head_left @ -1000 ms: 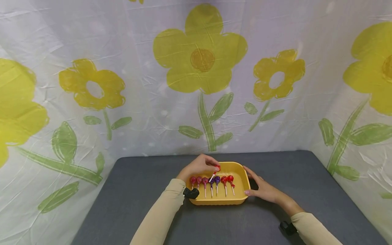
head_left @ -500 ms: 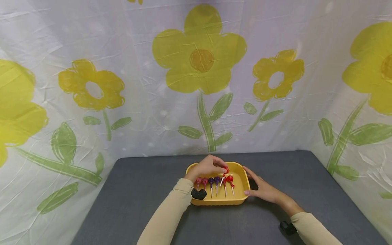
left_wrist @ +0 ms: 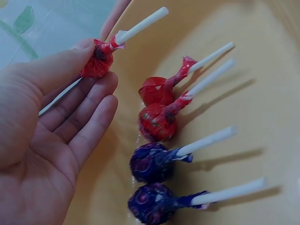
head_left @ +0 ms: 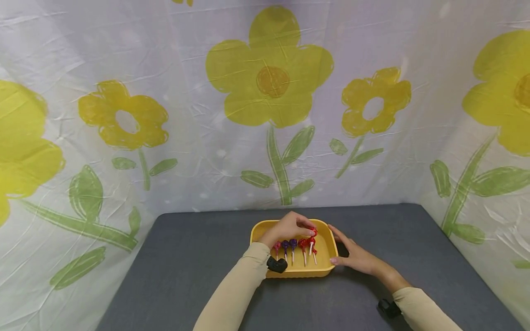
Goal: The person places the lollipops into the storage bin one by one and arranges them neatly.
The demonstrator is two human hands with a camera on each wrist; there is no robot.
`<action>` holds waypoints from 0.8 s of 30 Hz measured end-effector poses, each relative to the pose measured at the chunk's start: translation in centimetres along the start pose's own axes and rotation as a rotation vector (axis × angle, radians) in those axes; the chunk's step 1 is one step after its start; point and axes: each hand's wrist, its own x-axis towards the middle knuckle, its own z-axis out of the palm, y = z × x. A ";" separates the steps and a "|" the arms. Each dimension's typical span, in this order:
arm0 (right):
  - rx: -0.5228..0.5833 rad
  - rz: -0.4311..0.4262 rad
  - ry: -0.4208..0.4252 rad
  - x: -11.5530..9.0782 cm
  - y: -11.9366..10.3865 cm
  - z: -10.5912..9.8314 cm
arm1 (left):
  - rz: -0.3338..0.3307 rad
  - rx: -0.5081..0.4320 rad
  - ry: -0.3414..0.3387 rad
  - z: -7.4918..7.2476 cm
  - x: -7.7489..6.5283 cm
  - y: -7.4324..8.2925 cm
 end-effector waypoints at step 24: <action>0.016 -0.010 -0.005 0.1 0.1 0.0 | -0.015 -0.022 0.017 1.1 0.9 -0.4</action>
